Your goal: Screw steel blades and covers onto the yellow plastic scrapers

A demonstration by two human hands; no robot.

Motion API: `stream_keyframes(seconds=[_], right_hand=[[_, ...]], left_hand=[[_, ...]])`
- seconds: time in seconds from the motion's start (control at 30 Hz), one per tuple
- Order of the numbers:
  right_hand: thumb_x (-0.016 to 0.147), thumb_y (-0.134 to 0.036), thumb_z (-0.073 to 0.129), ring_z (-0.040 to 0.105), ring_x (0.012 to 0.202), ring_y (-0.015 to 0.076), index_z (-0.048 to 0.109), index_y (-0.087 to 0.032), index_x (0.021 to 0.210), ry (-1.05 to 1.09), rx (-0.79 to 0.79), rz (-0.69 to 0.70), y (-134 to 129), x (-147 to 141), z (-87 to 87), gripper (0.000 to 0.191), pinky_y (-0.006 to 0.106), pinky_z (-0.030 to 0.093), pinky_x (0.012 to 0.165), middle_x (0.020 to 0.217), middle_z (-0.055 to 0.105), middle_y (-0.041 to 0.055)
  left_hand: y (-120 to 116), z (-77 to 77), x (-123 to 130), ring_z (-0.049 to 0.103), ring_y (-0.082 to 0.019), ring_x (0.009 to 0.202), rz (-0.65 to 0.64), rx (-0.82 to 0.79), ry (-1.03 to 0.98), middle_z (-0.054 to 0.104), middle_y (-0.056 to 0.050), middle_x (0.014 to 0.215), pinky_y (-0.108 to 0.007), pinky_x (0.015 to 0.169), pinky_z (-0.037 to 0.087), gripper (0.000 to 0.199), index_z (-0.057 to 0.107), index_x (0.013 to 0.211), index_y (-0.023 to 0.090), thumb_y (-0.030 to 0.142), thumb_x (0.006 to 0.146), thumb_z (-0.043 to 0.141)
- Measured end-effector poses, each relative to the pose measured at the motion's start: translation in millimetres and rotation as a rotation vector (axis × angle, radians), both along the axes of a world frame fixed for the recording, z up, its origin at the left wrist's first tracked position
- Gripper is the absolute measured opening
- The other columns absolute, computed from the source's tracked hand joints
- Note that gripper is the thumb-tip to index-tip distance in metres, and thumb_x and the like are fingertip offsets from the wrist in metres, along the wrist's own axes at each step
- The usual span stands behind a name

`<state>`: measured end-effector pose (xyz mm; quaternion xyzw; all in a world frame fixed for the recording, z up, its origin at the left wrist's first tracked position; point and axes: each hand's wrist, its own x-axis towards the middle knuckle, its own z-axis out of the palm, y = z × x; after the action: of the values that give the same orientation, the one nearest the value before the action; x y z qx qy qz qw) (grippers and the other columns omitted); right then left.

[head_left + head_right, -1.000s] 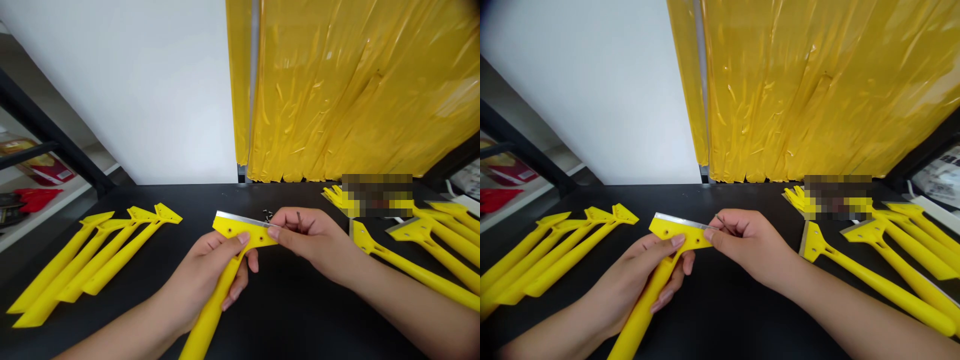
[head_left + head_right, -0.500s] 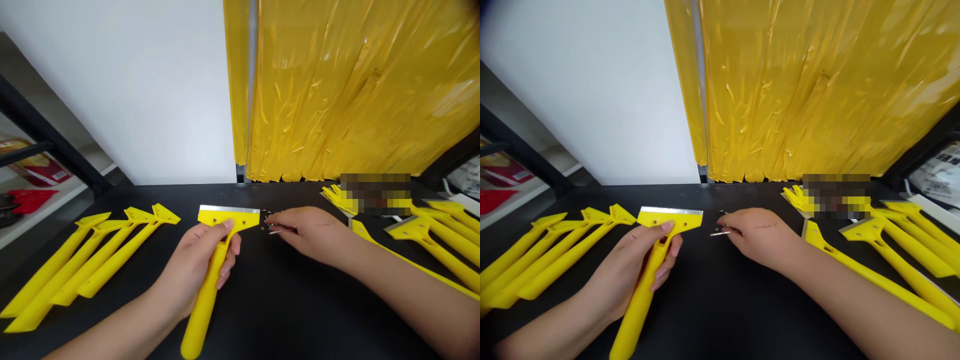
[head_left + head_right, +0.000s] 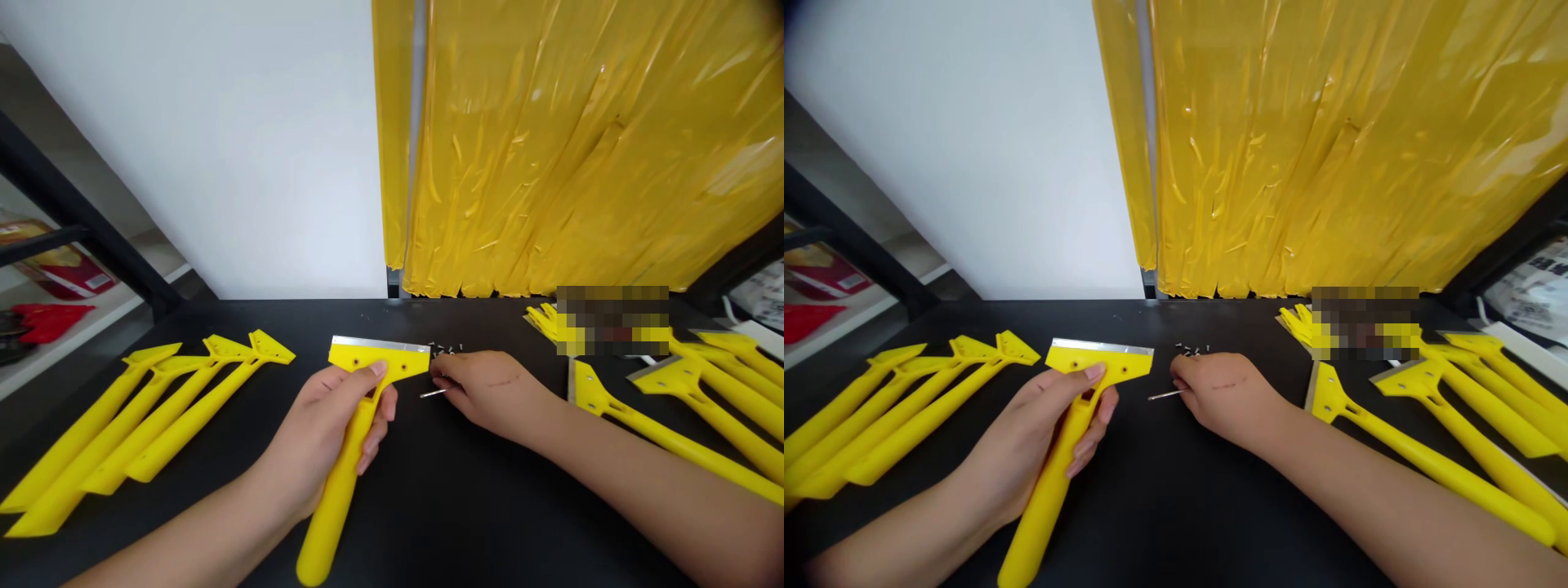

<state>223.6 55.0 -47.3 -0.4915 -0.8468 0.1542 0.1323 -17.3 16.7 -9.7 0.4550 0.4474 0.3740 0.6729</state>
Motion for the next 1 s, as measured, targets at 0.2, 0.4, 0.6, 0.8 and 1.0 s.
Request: stream_keyframes(seconds=[0.2,0.4,0.6,0.8,1.0], right_hand=[[0.087,-0.024,0.066,0.048,0.069,0.0166,0.065,-0.022,0.086,0.348,-0.261,-0.101,-1.3,-4.8,4.5,0.003,0.032,0.029,0.066,0.075,0.058,0.0005],[0.096,-0.048,0.055,0.018,0.051,0.0104,0.052,-0.026,0.096,0.890,-0.761,-0.121,-18.2,-18.6,22.5,0.022,0.027,0.018,0.047,0.063,0.030,-0.0101],[0.093,-0.041,0.068,0.015,0.050,0.0086,0.054,-0.025,0.099,1.232,-1.006,-0.073,-27.4,-19.7,26.5,0.023,0.026,0.013,0.047,0.060,0.030,-0.0114],[0.094,-0.029,0.070,0.020,0.050,0.0065,0.064,-0.020,0.097,1.309,-1.065,-0.035,-27.6,-18.7,22.7,0.011,0.025,0.014,0.048,0.058,0.039,-0.0094],[0.093,-0.026,0.070,0.021,0.050,0.0062,0.066,-0.020,0.093,1.358,-1.120,0.014,-28.2,-20.1,20.3,0.007,0.023,0.014,0.047,0.060,0.038,-0.0087]], left_hand=[[-4.2,0.8,0.5,0.042,-0.009,0.032,-0.010,-0.017,-0.006,0.052,-0.002,0.041,-0.019,0.037,0.029,0.053,0.067,0.066,0.015,0.054,0.099,0.057],[-7.9,-0.5,0.4,0.043,-0.009,0.031,-0.032,-0.060,-0.024,0.052,-0.002,0.041,-0.018,0.035,0.029,0.051,0.068,0.066,0.014,0.053,0.097,0.059],[-6.9,0.1,0.7,0.042,-0.008,0.031,-0.029,-0.036,-0.024,0.052,-0.001,0.041,-0.017,0.036,0.030,0.049,0.066,0.068,0.015,0.053,0.098,0.059],[-7.0,2.0,4.2,0.042,-0.008,0.033,0.018,0.038,0.011,0.055,0.001,0.047,-0.017,0.037,0.031,0.044,0.066,0.083,0.016,0.055,0.101,0.056],[-6.7,1.9,4.5,0.043,-0.008,0.032,-0.015,0.016,0.004,0.056,0.002,0.048,-0.017,0.036,0.031,0.042,0.067,0.084,0.015,0.053,0.100,0.059]])
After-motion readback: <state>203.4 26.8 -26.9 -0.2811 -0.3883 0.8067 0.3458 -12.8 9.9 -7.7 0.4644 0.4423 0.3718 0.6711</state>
